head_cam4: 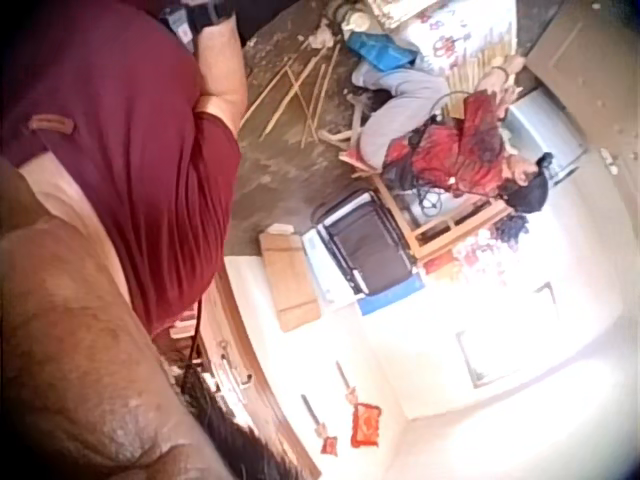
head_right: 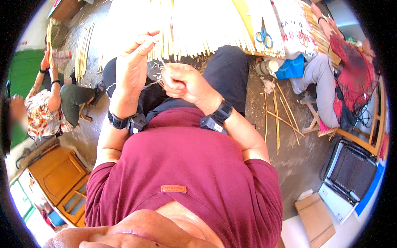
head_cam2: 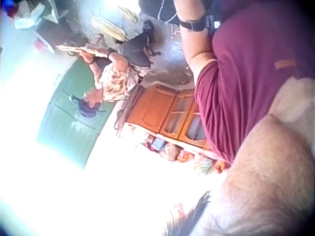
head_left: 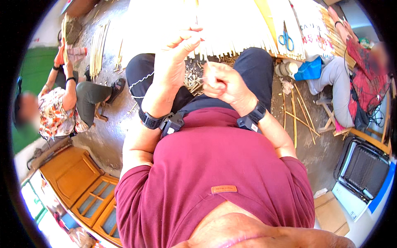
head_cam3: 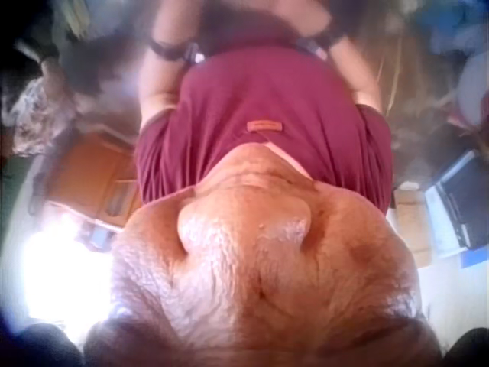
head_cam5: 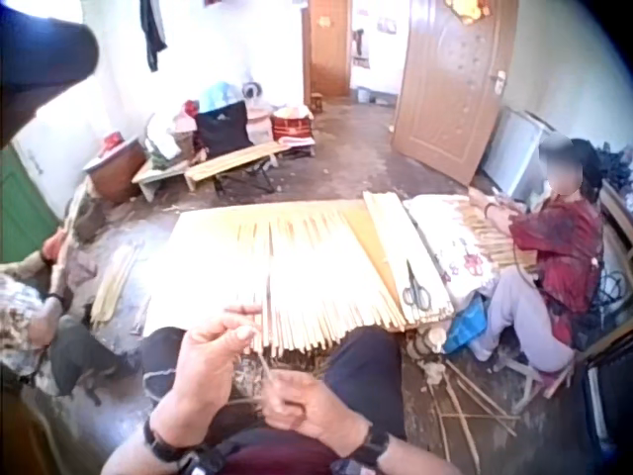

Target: The person weaves together thin wooden strips by hand, cutting excess material with scissors and securing the edges with white string.

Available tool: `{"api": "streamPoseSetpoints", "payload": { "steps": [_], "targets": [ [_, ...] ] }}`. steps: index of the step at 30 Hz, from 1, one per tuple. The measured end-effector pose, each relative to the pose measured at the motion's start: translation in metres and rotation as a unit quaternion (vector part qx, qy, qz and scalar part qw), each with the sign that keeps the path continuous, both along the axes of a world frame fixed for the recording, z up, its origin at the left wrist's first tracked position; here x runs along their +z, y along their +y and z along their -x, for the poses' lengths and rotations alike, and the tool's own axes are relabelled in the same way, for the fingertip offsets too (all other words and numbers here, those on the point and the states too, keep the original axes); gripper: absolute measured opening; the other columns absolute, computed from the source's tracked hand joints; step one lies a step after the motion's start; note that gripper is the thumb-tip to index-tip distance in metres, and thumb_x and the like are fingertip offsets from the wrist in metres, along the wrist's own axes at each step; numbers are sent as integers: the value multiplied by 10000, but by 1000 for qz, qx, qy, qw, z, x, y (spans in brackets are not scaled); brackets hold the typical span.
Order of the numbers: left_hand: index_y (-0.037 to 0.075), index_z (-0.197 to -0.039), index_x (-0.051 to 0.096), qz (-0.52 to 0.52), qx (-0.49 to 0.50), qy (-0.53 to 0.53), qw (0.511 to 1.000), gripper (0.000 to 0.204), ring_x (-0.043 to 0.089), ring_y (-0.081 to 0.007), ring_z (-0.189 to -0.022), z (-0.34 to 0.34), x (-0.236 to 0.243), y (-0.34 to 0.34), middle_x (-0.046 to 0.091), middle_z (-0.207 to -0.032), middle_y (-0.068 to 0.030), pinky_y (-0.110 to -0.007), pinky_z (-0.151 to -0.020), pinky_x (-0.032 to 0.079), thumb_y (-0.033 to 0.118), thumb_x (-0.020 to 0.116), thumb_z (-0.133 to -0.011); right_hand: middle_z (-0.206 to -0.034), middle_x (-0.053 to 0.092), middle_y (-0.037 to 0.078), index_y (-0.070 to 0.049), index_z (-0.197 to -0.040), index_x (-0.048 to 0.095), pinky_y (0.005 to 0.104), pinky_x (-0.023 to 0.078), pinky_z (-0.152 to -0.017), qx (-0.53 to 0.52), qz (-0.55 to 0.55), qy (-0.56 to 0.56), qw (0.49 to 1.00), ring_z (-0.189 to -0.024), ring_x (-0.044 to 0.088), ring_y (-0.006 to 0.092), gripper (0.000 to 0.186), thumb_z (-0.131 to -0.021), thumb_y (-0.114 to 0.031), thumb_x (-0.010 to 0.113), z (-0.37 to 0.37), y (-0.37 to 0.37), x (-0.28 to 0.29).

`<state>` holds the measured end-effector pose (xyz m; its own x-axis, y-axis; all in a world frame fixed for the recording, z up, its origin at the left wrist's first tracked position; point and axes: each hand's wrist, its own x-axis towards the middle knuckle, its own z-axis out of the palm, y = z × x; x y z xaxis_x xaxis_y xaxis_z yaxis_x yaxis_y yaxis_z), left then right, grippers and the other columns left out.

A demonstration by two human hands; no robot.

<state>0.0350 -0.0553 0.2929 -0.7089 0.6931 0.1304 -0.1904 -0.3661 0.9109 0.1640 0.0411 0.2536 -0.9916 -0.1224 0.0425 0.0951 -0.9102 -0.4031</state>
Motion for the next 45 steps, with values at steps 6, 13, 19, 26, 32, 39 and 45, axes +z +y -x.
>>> {"api": "streamPoseSetpoints", "payload": {
  "steps": [6,13,19,26,32,39,45],
  "targets": [
    [21,-846,641,-24,-7,-18,1000,98,570,-197,-982,5,12,-41,640,-921,-87,-293,-832,421,108,601,-870,-519,324,-45,-63,-719,473,233,222,-416,-40,-29,29,998,-419,247,57,238,-893,-213,534,0,-1,14],
    [25,-760,495,-105,-206,35,972,151,479,-154,-437,-28,105,-99,598,-765,-153,-224,-484,415,71,494,-903,-579,504,18,-17,-750,574,282,348,-506,-109,-244,106,958,-512,430,127,150,-816,-146,610,-13,-29,59],
    [-27,-726,628,-362,-241,275,857,93,501,-148,-461,-38,140,-111,608,-671,-152,-221,-400,365,28,591,-792,-435,424,47,4,-640,577,317,171,-362,-75,-302,241,919,-326,278,147,264,-811,-193,623,0,-50,91],
    [-19,-723,654,-376,-205,215,877,109,470,-133,-443,-41,138,-124,593,-654,-131,-213,-386,328,32,594,-798,-570,518,60,11,-647,562,285,312,-489,-15,-334,167,928,-508,433,142,250,-779,-186,637,5,-52,87],
    [-18,-743,671,-398,-251,240,849,117,442,-124,-441,-29,135,-126,582,-654,-110,-216,-378,284,35,587,-806,-447,367,50,-17,-565,487,331,190,-403,-30,-344,176,922,-375,279,172,302,-759,-214,607,17,-65,84],
    [-14,-744,667,-373,-257,237,859,107,464,-120,-458,-29,137,-137,596,-675,-117,-206,-383,305,29,588,-800,-489,372,47,-10,-580,480,330,209,-444,12,-354,147,924,-434,295,168,310,-768,-220,609,22,-71,84],
    [-12,-748,665,-361,-267,260,855,118,476,-119,-463,-29,138,-142,603,-683,-124,-200,-389,332,29,578,-815,-491,364,29,-18,-568,462,318,215,-454,32,-370,134,919,-443,293,159,308,-753,-213,614,24,-74,83]
  ]
}}
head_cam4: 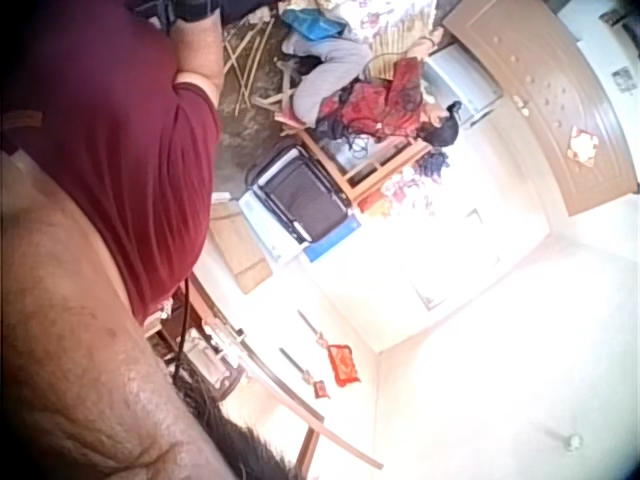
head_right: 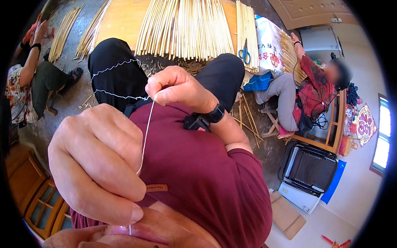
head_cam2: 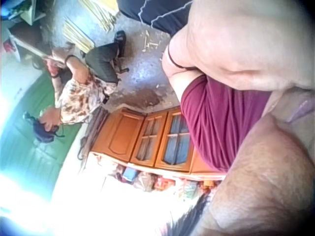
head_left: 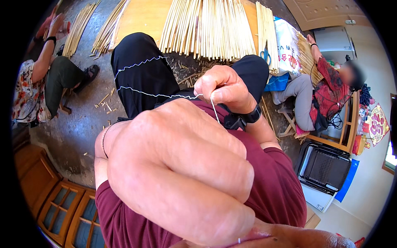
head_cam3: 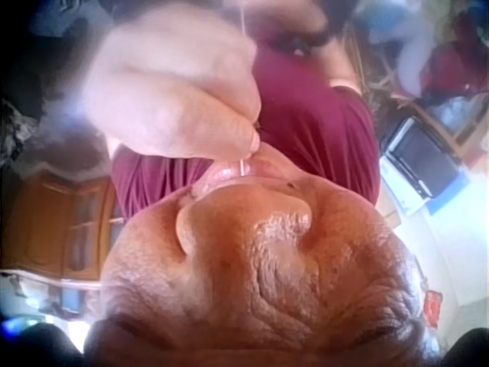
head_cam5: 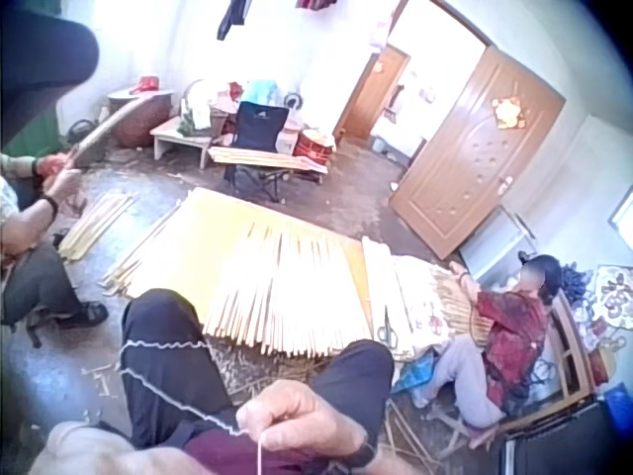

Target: The person weaves together thin wooden strips by hand, cutting excess material with scissors and securing the edges with white string.

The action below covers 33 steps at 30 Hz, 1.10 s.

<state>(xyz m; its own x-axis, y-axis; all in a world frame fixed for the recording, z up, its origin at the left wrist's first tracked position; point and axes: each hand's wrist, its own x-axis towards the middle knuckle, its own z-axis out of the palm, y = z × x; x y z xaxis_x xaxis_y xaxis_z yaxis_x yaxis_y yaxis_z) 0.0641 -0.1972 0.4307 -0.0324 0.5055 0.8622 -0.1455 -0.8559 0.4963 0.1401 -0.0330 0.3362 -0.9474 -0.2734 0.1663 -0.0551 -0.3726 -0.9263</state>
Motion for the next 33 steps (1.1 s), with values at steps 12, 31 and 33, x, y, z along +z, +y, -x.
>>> {"api": "streamPoseSetpoints", "payload": {
  "steps": [12,31,33],
  "targets": [
    [-20,-744,664,-6,5,-33,999,112,453,-127,-435,-28,5,4,594,-664,-126,-208,-361,290,36,589,-806,-503,443,71,-21,-557,487,328,269,-447,16,-22,38,999,-437,383,200,324,-753,-245,615,-10,2,3],
    [16,-820,627,7,-76,-15,997,62,512,-162,-592,-54,-10,50,592,-739,-97,-252,-490,362,73,612,-802,-529,377,9,-11,-596,490,288,241,-496,-2,63,25,998,-515,322,123,249,-729,-184,611,-45,36,-2],
    [19,-828,623,12,-73,-10,997,65,518,-165,-608,-54,-12,51,592,-747,-94,-256,-503,370,77,615,-801,-526,374,9,-12,-594,485,289,239,-495,2,75,19,997,-512,320,124,256,-730,-188,611,-44,38,-6]
  ]
}}
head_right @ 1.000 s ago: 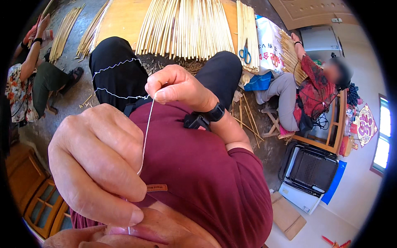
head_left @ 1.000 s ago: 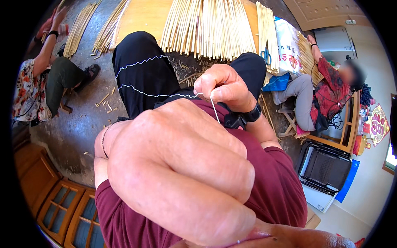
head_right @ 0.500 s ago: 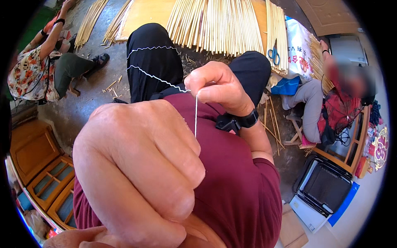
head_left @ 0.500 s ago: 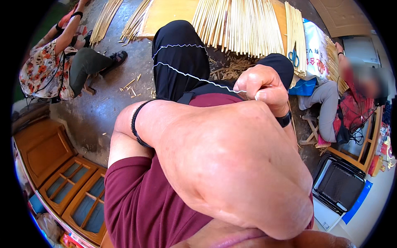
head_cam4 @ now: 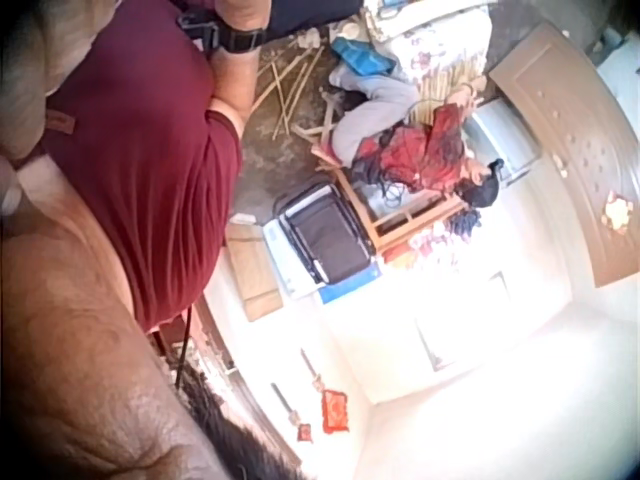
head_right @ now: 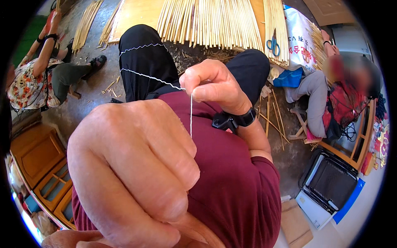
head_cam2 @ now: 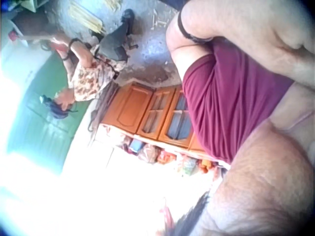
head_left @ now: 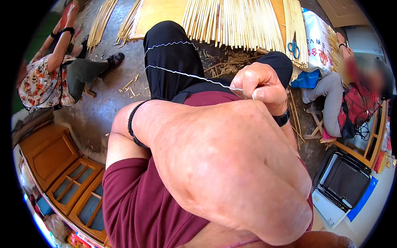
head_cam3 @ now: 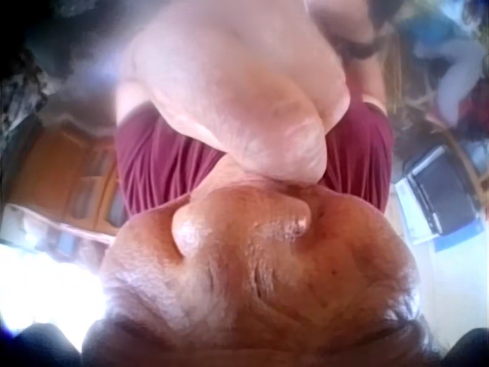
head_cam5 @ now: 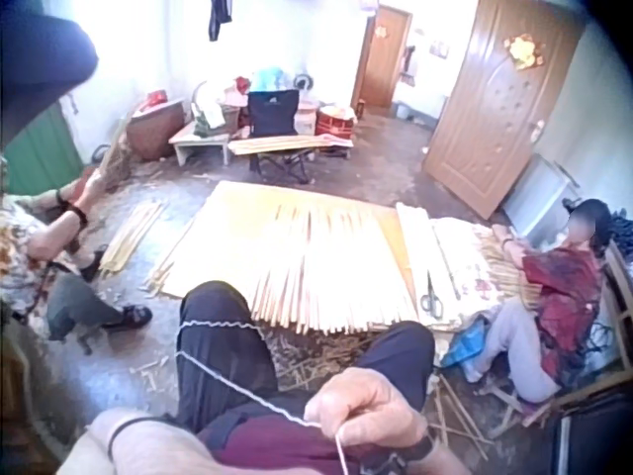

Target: The person weaves together thin wooden strips by hand, cutting excess material with scissors and securing the edges with white string.

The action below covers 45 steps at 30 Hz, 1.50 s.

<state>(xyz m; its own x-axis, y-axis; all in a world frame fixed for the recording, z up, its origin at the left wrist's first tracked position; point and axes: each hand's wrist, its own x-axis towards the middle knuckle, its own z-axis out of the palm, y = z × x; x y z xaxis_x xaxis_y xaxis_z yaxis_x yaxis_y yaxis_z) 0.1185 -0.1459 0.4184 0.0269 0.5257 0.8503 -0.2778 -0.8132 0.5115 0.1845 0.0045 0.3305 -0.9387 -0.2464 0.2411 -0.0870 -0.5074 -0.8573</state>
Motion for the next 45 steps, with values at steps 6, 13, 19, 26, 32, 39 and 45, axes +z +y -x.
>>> {"api": "streamPoseSetpoints", "payload": {
  "steps": [6,13,19,26,32,39,45],
  "targets": [
    [30,-852,611,6,-13,25,1000,79,537,-176,-658,8,1,11,591,-770,-85,-270,-543,392,89,622,-800,-514,347,9,-29,-562,449,294,231,-486,1,15,-3,1000,-494,308,129,320,-741,-231,622,2,11,-7],
    [31,-851,579,126,132,-59,981,35,477,-128,-549,22,-13,37,532,-684,-33,-246,-480,349,65,574,-848,-538,383,9,-47,-565,439,276,264,-490,-138,31,-36,989,-512,344,124,257,-737,-157,595,-2,31,-24],
    [49,-884,579,421,181,-344,819,52,273,-40,-451,67,-65,67,359,-570,55,-200,-436,236,100,576,-890,-659,462,-11,-34,-1033,503,170,273,-424,-346,75,-250,901,-484,316,24,202,-956,-220,498,1,64,-72],
    [34,-860,582,427,201,-282,836,54,319,-59,-455,55,-63,70,409,-580,27,-213,-446,283,74,554,-881,-775,644,87,-4,-993,576,177,355,-409,-433,-16,-171,885,-483,496,59,165,-955,-121,467,-17,83,-68],
    [-22,-792,631,68,45,48,995,79,464,-132,-452,14,0,45,556,-629,-75,-248,-389,303,46,593,-808,-799,659,109,6,-1153,572,173,417,-454,-373,14,-174,911,-554,577,75,262,-959,-126,455,-8,70,-45],
    [-32,-800,656,115,-32,-2,993,101,452,-118,-424,11,7,47,579,-641,-89,-240,-361,275,51,601,-812,-829,649,155,10,-1140,487,201,490,-508,-304,61,-156,938,-595,621,131,254,-955,-162,465,-7,60,-46],
    [10,-772,596,351,361,90,859,58,459,-89,-488,24,-22,33,547,-638,-27,-206,-449,336,35,581,-822,-845,660,108,-15,-960,578,214,499,-603,-311,-2,-176,934,-704,645,140,135,-917,-138,541,-6,46,-43]
  ]
}}
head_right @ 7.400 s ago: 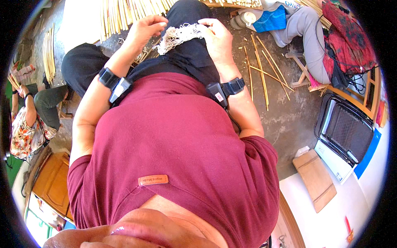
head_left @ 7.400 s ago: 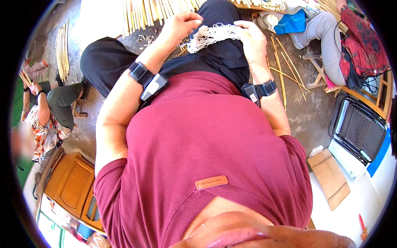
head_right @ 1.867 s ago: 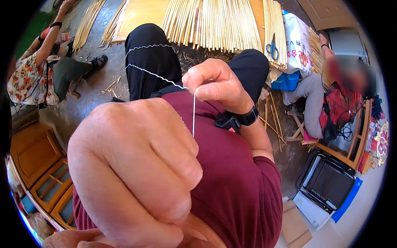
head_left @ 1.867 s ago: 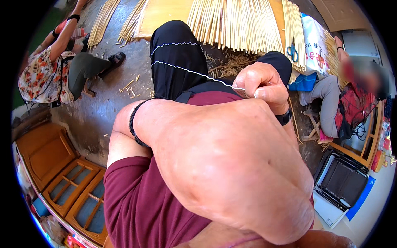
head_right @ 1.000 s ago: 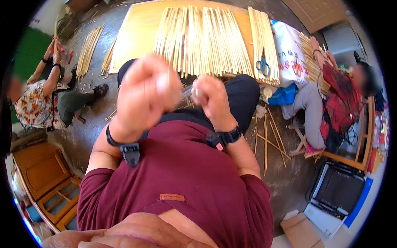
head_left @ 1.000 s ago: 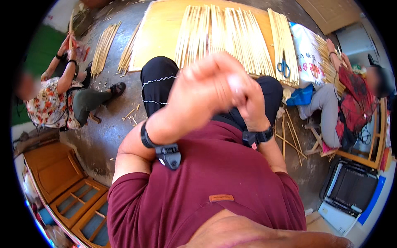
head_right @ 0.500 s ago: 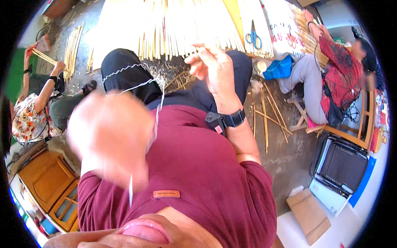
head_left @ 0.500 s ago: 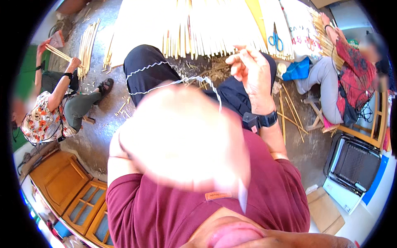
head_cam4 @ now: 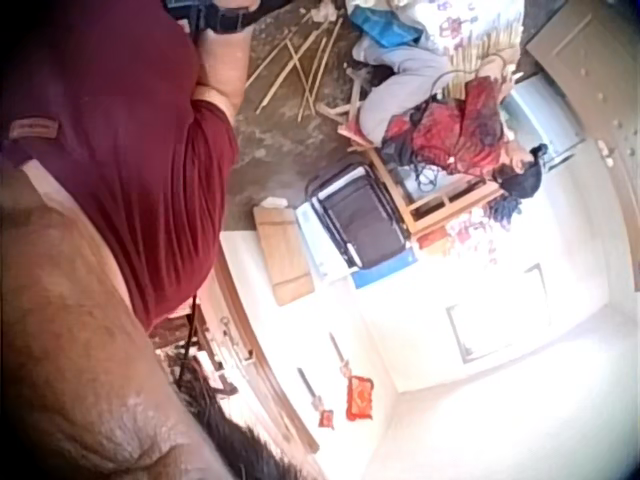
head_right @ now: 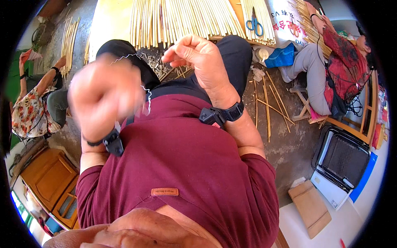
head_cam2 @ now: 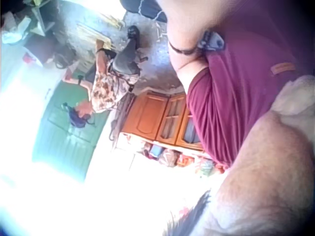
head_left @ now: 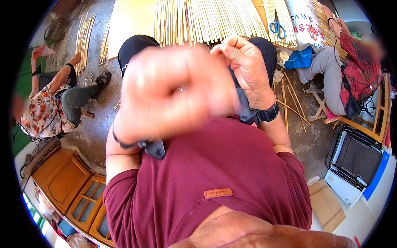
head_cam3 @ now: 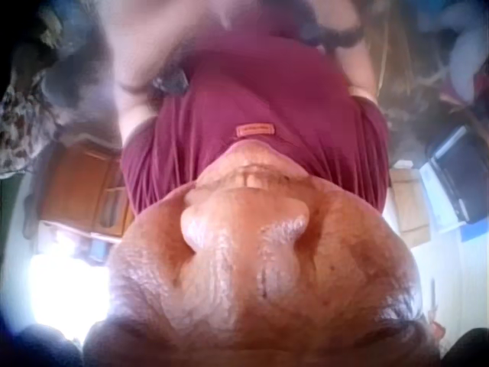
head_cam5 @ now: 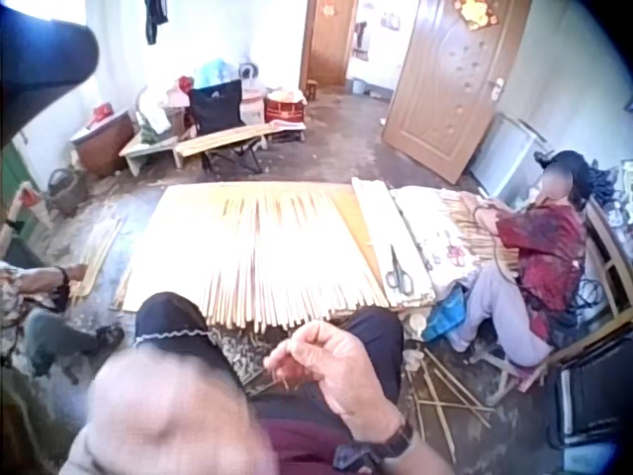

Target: The person weaves together thin wooden strips by hand, cutting excess material with scissors and securing the edges with white string.

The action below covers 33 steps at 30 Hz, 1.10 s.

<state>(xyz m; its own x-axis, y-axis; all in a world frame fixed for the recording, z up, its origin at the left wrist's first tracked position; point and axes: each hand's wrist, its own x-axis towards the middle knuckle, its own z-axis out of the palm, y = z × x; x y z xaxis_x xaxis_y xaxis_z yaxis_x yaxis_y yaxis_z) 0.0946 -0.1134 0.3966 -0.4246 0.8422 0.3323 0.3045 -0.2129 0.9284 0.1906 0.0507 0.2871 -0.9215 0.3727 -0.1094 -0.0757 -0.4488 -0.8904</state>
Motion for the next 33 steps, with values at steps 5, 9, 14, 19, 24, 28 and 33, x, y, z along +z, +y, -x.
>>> {"api": "streamPoseSetpoints", "payload": {
  "steps": [5,9,14,19,24,28,33],
  "targets": [
    [14,-876,635,-19,103,-333,937,60,621,-106,-704,32,-82,26,652,-868,-86,-222,-588,518,70,623,-859,-762,600,-3,-19,-850,631,173,394,-572,-32,-1,10,999,-617,481,40,67,-860,-84,615,2,-11,-6],
    [24,-874,585,-21,48,-392,918,41,645,-147,-791,25,-102,29,654,-959,-129,-270,-653,559,61,576,-887,-713,562,-26,-32,-864,615,157,349,-511,-36,-26,-5,999,-568,446,22,55,-869,-87,612,5,-22,-5],
    [22,-854,582,-52,49,-399,914,37,632,-139,-802,21,-103,31,655,-941,-119,-280,-705,550,47,579,-881,-687,558,-22,-39,-874,607,162,374,-495,-51,-48,-20,997,-551,472,27,49,-878,-88,602,8,-22,-1],
    [23,-840,585,-42,48,-398,915,43,626,-134,-803,21,-112,34,653,-924,-102,-270,-719,539,42,583,-879,-685,569,-16,-31,-869,606,165,396,-498,-53,-76,-34,995,-544,488,31,40,-876,-71,605,8,-17,-6],
    [25,-834,589,-39,48,-399,915,47,624,-129,-799,21,-112,37,650,-903,-86,-263,-717,537,41,585,-879,-688,575,-13,-26,-865,608,164,399,-494,-51,-84,-39,994,-541,488,29,48,-878,-72,607,8,-13,-9],
    [23,-837,586,-40,50,-396,916,48,625,-130,-786,23,-114,37,652,-913,-99,-264,-712,537,40,582,-881,-695,579,-13,-25,-861,612,164,401,-493,-49,-78,-37,995,-545,490,28,51,-877,-74,609,9,-13,-8],
    [21,-840,583,-41,43,-399,915,46,625,-131,-775,25,-115,38,655,-919,-110,-263,-710,537,41,582,-882,-702,581,-15,-24,-860,609,166,396,-491,-42,-90,-36,994,-551,487,26,53,-874,-76,611,10,-13,-8]
  ]
}}
